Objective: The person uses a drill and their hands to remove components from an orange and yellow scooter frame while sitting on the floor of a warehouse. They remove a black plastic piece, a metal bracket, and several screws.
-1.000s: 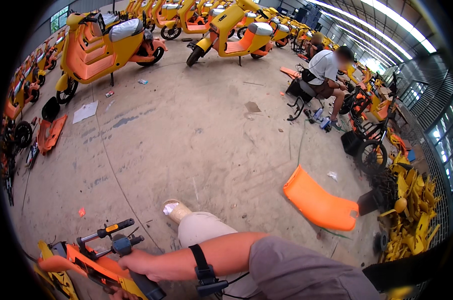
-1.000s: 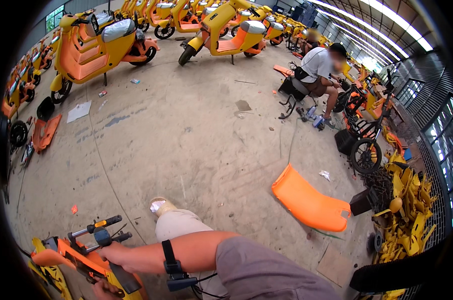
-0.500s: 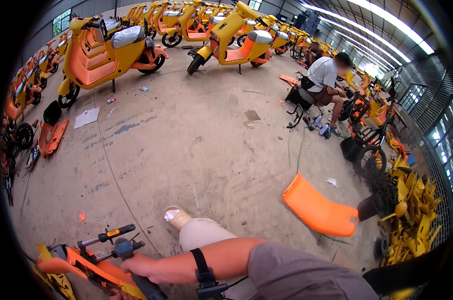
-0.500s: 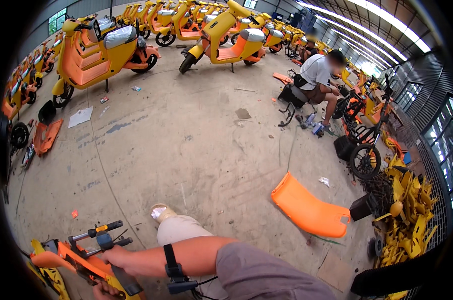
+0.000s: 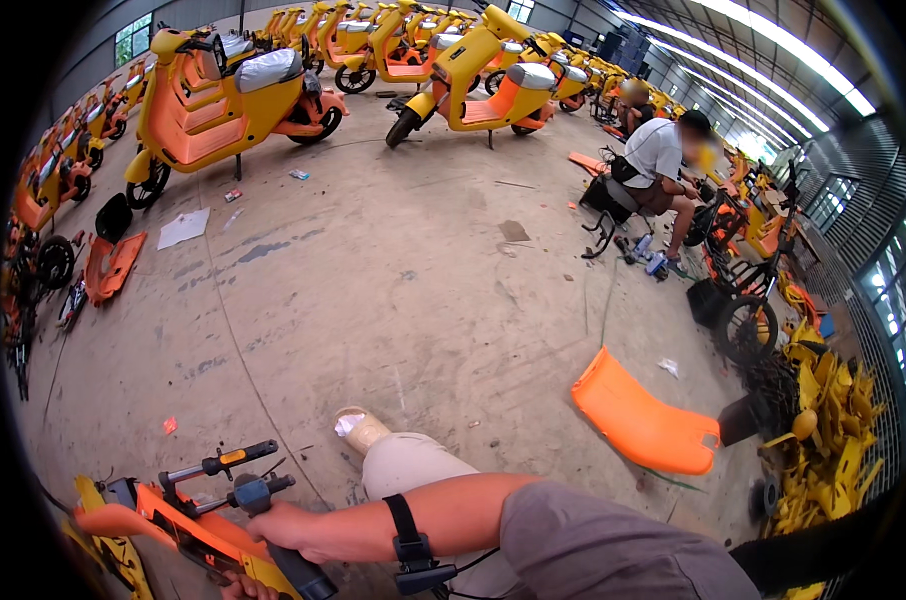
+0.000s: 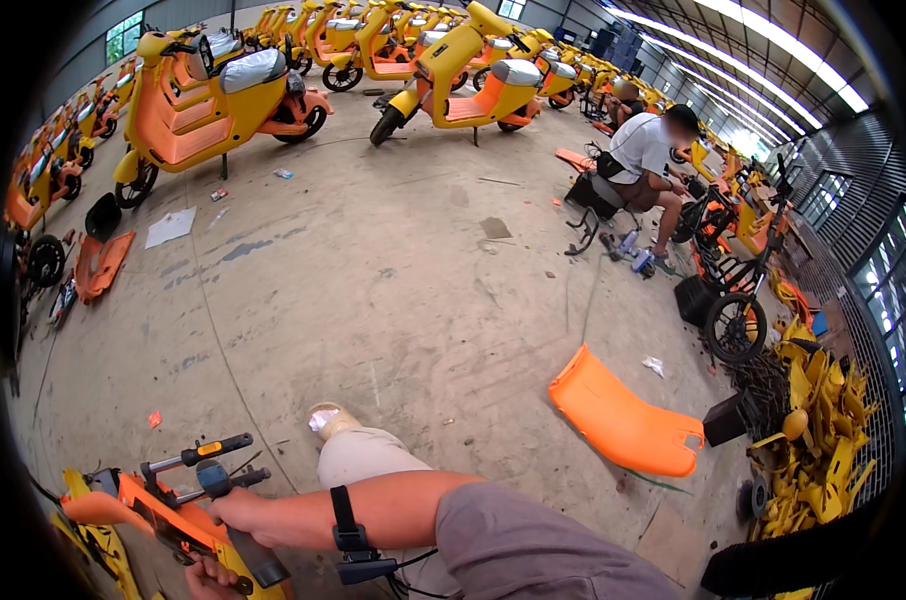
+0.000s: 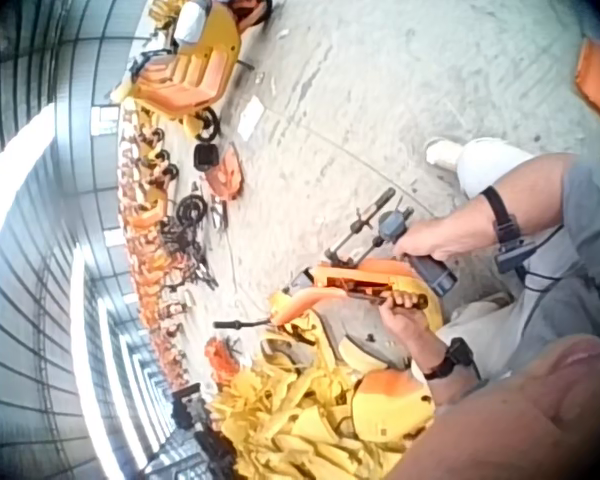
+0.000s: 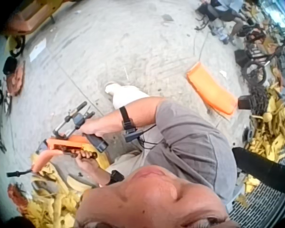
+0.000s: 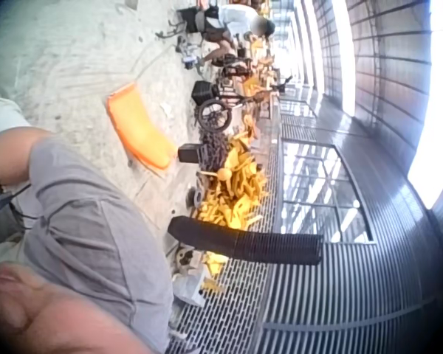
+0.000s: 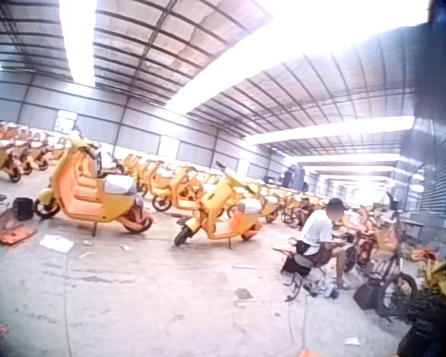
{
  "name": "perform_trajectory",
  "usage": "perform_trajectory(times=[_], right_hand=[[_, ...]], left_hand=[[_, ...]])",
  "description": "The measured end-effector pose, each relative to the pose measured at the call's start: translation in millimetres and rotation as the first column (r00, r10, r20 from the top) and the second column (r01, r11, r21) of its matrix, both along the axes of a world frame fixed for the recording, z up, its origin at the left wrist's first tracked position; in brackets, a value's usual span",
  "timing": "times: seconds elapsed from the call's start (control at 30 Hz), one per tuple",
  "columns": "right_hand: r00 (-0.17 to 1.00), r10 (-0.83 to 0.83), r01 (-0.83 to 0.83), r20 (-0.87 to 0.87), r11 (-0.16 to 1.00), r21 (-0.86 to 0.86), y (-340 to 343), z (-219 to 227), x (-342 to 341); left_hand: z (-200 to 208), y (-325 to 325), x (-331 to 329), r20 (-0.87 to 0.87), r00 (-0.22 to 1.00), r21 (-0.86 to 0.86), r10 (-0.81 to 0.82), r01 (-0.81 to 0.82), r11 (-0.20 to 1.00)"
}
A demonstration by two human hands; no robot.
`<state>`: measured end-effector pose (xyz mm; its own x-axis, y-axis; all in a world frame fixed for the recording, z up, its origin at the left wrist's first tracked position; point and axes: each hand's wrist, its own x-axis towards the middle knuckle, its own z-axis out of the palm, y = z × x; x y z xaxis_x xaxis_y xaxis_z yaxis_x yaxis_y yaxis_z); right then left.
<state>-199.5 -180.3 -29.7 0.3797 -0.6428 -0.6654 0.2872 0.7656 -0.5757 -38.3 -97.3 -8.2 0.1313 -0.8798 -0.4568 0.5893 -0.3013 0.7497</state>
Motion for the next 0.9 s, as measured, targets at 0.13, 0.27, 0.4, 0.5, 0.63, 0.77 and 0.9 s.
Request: perform_trajectory(times=[0.13,0.27,0.4,0.5,0.63,0.77,0.9], right_hand=[[0.999,-0.002,0.001,-0.043,1.0,-0.03,1.3,-12.5,8.6],[1.0,0.015,-0.016,0.024,0.998,0.056,1.5,-10.9,14.3],[0.999,0.024,-0.024,-0.037,1.0,0.008,3.9,-8.9,15.7],[0.994,0.06,-0.064,-0.089,0.997,-0.043,4.1,-12.8,16.1],[0.993,0.061,-0.068,-0.099,0.995,-0.07,3.6,-22.0,13.0],[0.986,0.063,-0.072,-0.157,0.996,-0.056,1.6,-33.4,6.9],[0.982,0.091,-0.098,-0.166,0.995,-0.033,4.4,-13.7,-3.0]], left_hand=[[-1.0,2.8,3.5,-0.021,1.0,0.006,-0.011,0.011,1.0],[-0.1,3.8,6.8,-0.022,1.0,0.005,-0.017,0.017,1.0],[-4.2,5.1,9.1,-0.029,0.999,-0.016,-0.019,0.019,1.0],[-3.5,5.6,9.4,-0.027,0.999,-0.037,-0.033,0.032,0.999],[-1.3,6.6,9.3,-0.04,0.998,-0.043,-0.043,0.041,0.998],[1.2,4.1,-0.5,-0.042,0.999,-0.021,-0.021,0.02,1.0],[10.5,2.8,-10.6,-0.002,0.999,-0.006,0.032,-0.032,0.999]])
